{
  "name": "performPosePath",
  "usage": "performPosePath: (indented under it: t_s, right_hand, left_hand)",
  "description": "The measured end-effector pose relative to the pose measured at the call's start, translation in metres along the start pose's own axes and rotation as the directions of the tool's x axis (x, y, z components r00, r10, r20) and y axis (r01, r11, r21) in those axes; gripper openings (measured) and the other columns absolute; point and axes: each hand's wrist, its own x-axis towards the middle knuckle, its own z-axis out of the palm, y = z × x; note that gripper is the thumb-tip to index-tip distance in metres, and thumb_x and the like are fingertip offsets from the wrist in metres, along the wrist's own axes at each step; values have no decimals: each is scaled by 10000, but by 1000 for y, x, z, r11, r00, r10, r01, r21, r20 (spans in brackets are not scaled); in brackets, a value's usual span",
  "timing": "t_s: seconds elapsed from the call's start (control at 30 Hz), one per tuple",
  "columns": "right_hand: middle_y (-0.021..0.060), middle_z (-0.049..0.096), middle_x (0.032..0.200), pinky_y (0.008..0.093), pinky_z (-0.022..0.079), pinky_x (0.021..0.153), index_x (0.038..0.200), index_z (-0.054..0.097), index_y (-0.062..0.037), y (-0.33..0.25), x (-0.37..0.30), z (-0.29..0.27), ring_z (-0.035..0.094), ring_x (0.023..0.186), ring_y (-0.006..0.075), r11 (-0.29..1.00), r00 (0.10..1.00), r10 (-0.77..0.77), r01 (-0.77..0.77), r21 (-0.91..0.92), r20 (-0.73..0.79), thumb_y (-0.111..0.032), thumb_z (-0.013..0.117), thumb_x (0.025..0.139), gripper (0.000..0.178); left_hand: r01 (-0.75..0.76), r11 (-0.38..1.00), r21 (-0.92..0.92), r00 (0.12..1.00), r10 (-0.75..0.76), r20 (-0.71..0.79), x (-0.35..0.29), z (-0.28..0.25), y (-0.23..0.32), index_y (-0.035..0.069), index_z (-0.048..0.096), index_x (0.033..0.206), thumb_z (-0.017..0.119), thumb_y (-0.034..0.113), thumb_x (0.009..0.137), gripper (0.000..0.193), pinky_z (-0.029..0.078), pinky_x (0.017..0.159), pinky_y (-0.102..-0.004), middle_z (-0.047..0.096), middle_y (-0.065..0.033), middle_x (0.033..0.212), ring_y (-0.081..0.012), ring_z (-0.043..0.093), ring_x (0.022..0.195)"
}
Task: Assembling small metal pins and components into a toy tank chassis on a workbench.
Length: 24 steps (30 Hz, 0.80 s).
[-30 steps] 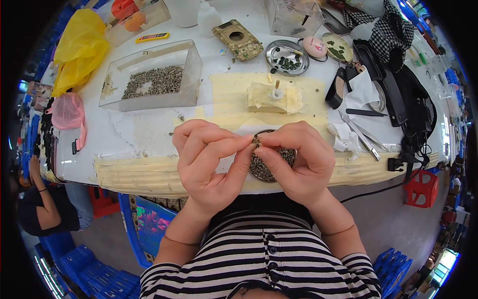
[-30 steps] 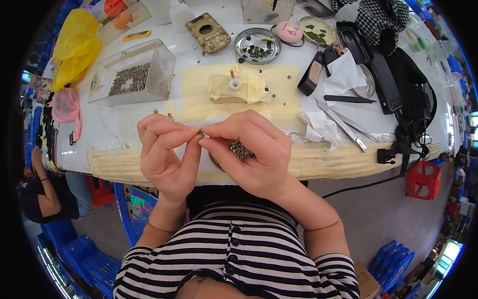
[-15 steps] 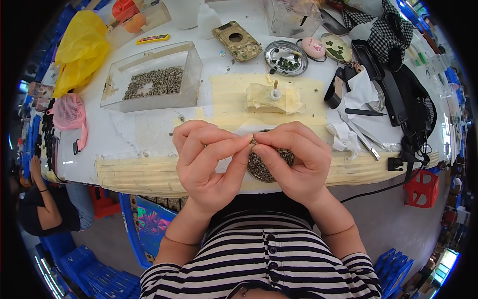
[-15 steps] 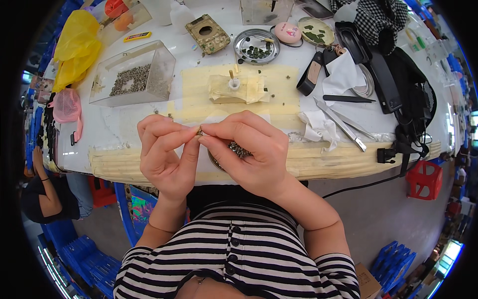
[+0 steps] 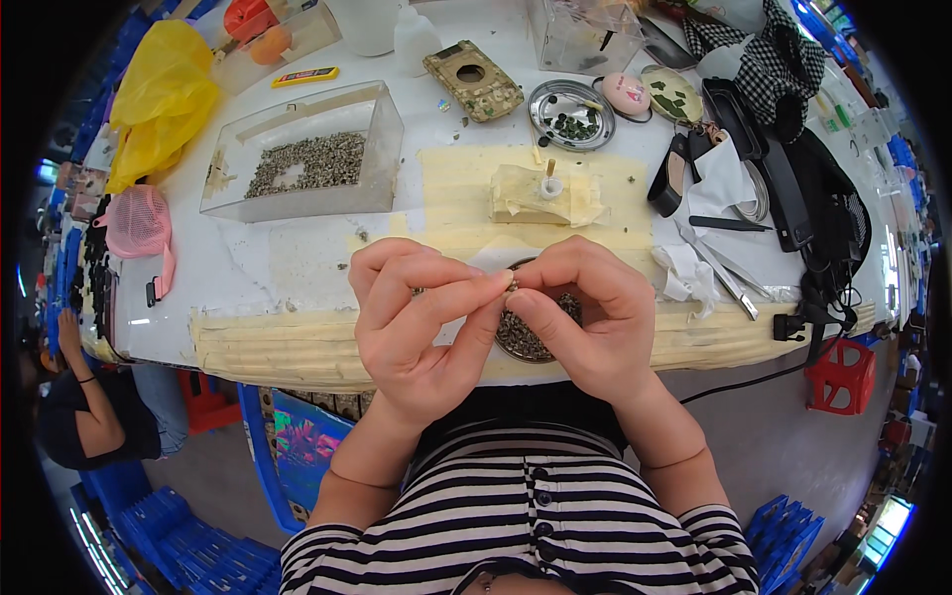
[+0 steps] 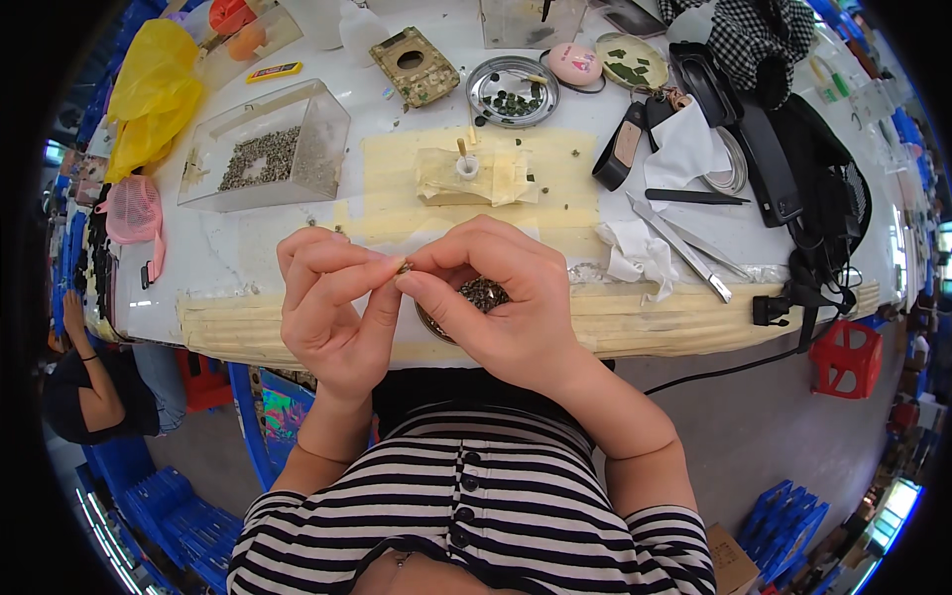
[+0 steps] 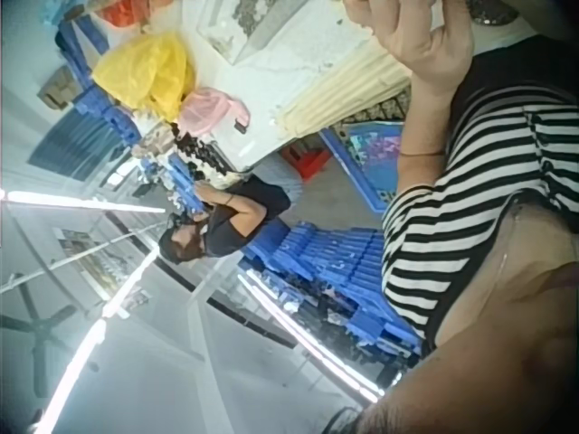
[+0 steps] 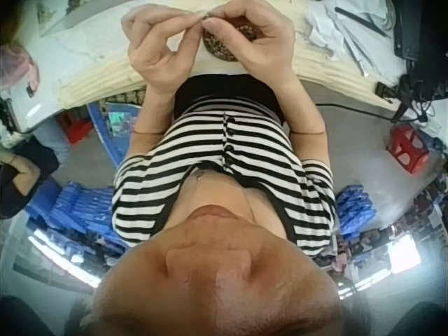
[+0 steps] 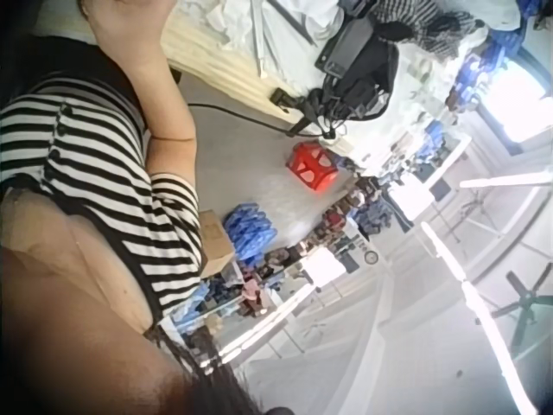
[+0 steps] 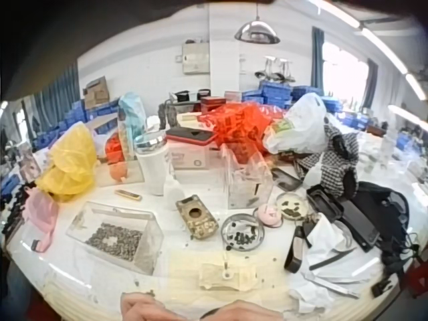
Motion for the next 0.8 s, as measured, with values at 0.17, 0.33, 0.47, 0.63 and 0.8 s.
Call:
performPosePath:
  t_s: [0.17, 0.33, 0.47, 0.63, 0.8]
  right_hand:
    - [73, 668, 831, 234, 515, 596, 926, 727, 15, -1, 0, 4, 654, 667, 122, 993, 992, -88, 81, -89, -86, 0, 798, 791, 153]
    - [77, 661, 829, 235, 512, 594, 926, 731, 17, -2, 1, 1, 650, 667, 122, 979, 989, -141, 132, -158, -49, 6, 806, 779, 166]
    - [84, 661, 829, 232, 511, 592, 936, 730, 22, -1, 1, 0, 654, 675, 125, 976, 989, -147, 140, -168, -31, 2, 808, 778, 178]
    - [93, 672, 843, 247, 505, 629, 957, 722, 32, 0, 0, -3, 638, 708, 142, 976, 984, -159, 145, -164, -78, 7, 762, 817, 148]
    - [104, 690, 873, 270, 500, 678, 946, 714, 35, -3, -5, -3, 634, 763, 178, 996, 985, -66, 55, -69, -159, 23, 701, 857, 90]
  left_hand:
    - [7, 1000, 9, 1000, -7, -3, 1, -1, 1, 127, 766, 935, 818, -15, 696, 283, 414, 806, -329, 660, 12, 874, -220, 524, 875]
    - [16, 1000, 3, 1000, -16, -1, 0, -1, 0, 121, 764, 931, 817, -20, 695, 280, 415, 809, -330, 661, 9, 866, -221, 531, 874]
    - [17, 1000, -5, 1000, -17, -7, 0, 1, 0, 120, 763, 929, 818, -21, 692, 281, 416, 809, -327, 662, 10, 864, -222, 534, 874]
    - [31, 999, -9, 1000, -31, -1, 0, 0, 0, 126, 762, 915, 820, -15, 687, 274, 405, 813, -331, 657, 14, 861, -221, 537, 878]
    - [18, 994, 110, 980, -39, 197, -6, -3, 11, 135, 757, 895, 819, 51, 699, 222, 335, 857, -374, 641, 38, 860, -204, 539, 892]
